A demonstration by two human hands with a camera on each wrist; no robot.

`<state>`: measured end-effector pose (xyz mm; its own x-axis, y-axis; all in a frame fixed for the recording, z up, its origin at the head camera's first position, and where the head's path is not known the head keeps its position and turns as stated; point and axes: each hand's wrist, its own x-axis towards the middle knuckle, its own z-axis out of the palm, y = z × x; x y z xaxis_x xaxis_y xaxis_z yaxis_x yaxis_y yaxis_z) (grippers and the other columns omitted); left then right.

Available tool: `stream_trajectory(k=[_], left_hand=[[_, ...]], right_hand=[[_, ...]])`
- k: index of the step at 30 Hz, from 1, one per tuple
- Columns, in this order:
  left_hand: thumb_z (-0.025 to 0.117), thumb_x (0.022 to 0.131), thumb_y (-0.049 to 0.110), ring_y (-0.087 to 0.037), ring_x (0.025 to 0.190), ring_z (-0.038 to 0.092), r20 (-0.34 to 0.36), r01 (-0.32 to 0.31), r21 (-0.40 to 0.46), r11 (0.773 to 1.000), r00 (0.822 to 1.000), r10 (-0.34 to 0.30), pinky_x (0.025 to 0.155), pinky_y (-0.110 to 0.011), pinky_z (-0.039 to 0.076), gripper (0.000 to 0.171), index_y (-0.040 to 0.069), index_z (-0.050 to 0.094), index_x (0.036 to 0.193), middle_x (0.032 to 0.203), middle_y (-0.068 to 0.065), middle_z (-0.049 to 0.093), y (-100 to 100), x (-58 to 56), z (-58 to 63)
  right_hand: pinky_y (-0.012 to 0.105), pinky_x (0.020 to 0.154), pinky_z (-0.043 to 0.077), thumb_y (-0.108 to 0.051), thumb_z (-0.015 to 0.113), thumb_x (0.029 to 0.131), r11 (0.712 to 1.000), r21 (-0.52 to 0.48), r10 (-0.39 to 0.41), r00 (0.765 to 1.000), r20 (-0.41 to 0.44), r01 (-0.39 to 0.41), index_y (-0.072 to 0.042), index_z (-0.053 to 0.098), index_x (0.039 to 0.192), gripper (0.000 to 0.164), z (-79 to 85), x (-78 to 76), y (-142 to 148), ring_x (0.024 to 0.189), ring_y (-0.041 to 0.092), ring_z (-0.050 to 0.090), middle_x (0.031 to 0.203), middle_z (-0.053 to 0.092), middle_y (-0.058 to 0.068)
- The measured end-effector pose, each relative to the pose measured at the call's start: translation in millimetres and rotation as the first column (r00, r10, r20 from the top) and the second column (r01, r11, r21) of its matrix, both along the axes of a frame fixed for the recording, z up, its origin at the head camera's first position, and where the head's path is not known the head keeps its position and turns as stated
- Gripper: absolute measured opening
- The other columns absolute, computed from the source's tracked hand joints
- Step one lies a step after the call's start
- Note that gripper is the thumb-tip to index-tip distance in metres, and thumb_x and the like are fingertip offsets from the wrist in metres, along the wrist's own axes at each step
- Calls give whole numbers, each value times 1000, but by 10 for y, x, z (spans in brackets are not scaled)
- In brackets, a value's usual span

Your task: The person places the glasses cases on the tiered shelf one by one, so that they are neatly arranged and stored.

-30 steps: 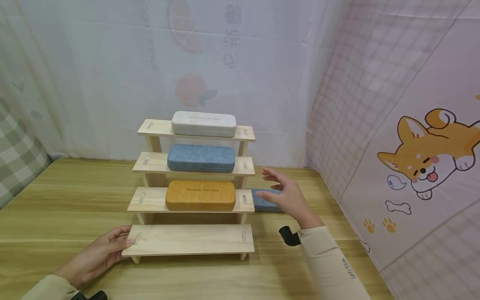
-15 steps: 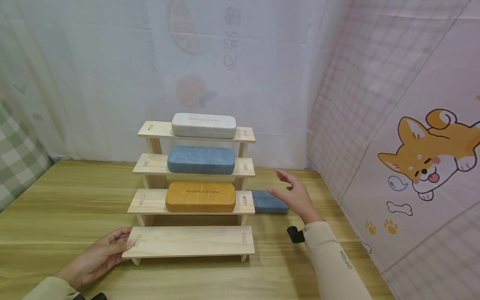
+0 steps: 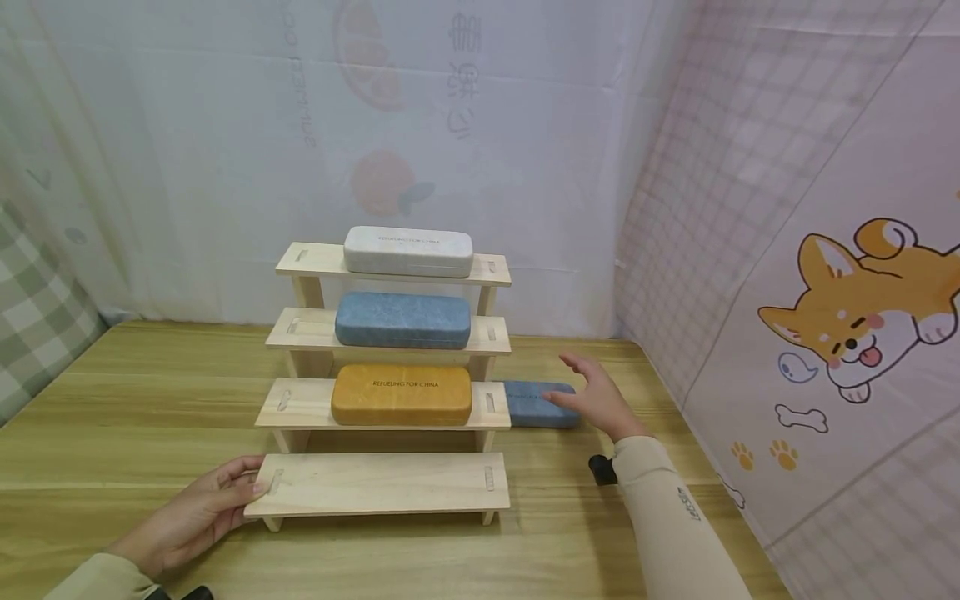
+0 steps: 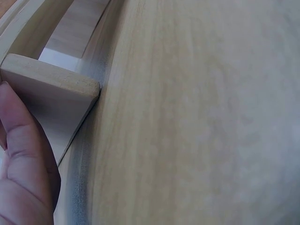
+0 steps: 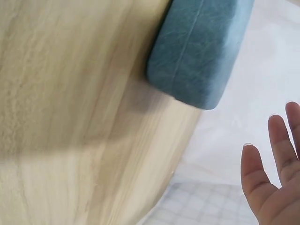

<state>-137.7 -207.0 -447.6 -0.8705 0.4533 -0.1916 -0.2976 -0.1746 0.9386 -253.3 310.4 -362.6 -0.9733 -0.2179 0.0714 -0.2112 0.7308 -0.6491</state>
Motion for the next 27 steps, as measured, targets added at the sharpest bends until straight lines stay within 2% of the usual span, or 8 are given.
stream_trajectory(k=[5,12,19,27], left_hand=[[52,99,9,-12,102,60,5,-6,-8,1000,1000,6,88,-29,52,60,-14,15,142,113,-1,57,6,2,-4],[54,98,8,-12,101,60,16,-23,-6,1000,1000,23,87,-28,52,59,-12,19,141,112,-2,56,11,5,-7],[52,99,8,-12,101,60,-9,1,9,1000,1000,-1,87,-29,52,57,-12,19,141,113,-1,57,1,3,-3],[50,100,8,-12,102,60,-12,10,14,1000,1000,-10,88,-29,52,58,-14,15,141,113,-1,57,-3,-1,4]], right_hand=[[66,101,32,-36,74,85,1000,11,-5,999,54,4,-1,29,149,86,-68,-29,67,134,46,29,150,31,25],[66,101,32,-33,75,84,998,49,30,994,103,-36,4,28,148,88,-123,-62,124,134,49,28,150,29,28],[67,103,29,-31,76,83,997,41,57,985,161,-64,6,22,149,93,-215,-92,195,135,52,23,151,23,31],[66,101,32,-26,77,82,995,38,82,983,167,-90,9,21,148,93,-281,-108,197,132,54,25,149,23,33]])
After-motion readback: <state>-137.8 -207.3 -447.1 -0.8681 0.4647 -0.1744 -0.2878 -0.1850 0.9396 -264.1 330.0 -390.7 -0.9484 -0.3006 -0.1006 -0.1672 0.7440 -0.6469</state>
